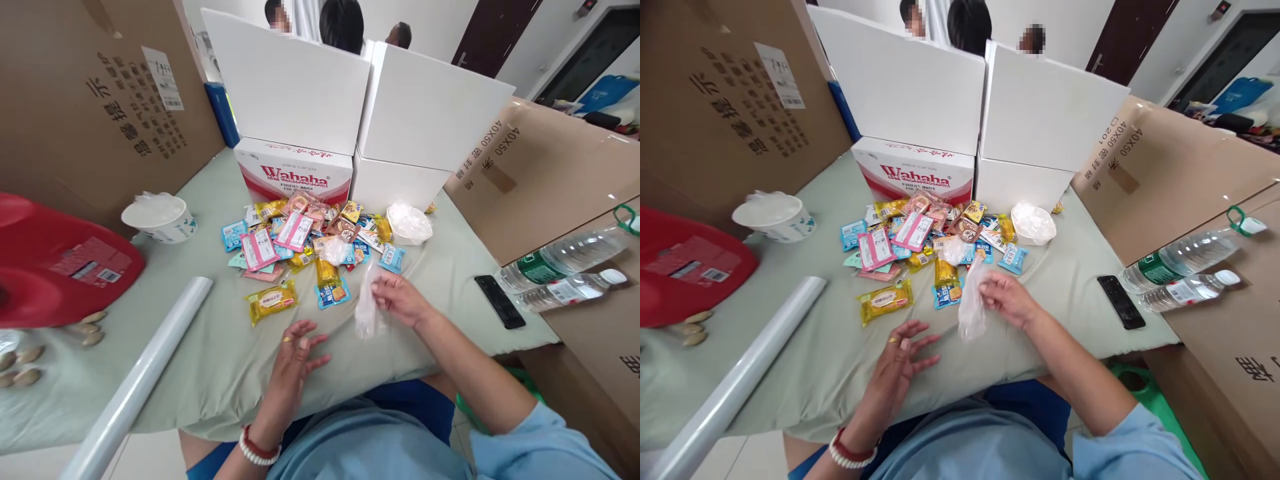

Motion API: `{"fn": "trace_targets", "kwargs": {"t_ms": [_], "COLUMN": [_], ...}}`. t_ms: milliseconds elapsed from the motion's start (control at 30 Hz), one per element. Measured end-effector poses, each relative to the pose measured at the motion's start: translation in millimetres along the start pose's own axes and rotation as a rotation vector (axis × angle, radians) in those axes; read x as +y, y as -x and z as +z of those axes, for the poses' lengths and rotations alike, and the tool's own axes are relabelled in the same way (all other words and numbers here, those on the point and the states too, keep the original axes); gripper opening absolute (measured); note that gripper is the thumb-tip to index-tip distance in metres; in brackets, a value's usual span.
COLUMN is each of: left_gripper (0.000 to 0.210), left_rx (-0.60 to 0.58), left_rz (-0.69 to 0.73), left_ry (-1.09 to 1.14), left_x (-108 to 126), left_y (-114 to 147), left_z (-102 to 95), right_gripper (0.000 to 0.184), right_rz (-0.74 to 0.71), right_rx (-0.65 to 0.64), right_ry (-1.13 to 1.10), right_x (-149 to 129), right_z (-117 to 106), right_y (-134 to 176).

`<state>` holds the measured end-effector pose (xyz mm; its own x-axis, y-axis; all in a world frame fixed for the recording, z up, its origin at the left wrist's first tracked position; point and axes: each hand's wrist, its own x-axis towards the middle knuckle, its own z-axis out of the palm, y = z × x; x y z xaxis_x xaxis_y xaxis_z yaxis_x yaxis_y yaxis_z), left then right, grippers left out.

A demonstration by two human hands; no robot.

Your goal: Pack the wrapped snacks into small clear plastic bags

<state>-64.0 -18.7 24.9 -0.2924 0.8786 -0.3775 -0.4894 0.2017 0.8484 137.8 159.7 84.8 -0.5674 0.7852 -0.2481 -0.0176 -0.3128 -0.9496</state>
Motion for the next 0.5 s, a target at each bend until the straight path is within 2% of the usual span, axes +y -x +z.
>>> {"fn": "trace_targets", "kwargs": {"t_ms": [100,200,267,333,400,500], "left_gripper": [0.072,0.062,0.054,0.047,0.046,0.047], "left_rx": [-0.177,-0.248,-0.211,-0.124,-0.019,0.089], "left_rz": [-0.136,-0.191,-0.188,-0.159,-0.112,-0.048], "left_ry": [0.148,0.130,0.080,0.026,-0.010,-0.020], "left_x": [3,1,-4,-9,-11,-9], "left_y": [8,14,14,11,7,6], "left_z": [19.9,28.3,27.1,21.3,13.2,1.5], "right_gripper": [0.045,0.043,0.039,0.033,0.025,0.022], "right_rz": [0.045,0.054,0.028,-0.033,-0.122,-0.292], "right_rx": [-0.026,-0.076,-0.124,-0.116,-0.024,0.177], "right_ry": [0.008,0.027,0.069,0.209,0.432,0.800], "right_x": [50,81,88,86,75,51], "right_z": [28,45,45,37,22,4], "right_y": [22,36,38,29,10,-39]}}
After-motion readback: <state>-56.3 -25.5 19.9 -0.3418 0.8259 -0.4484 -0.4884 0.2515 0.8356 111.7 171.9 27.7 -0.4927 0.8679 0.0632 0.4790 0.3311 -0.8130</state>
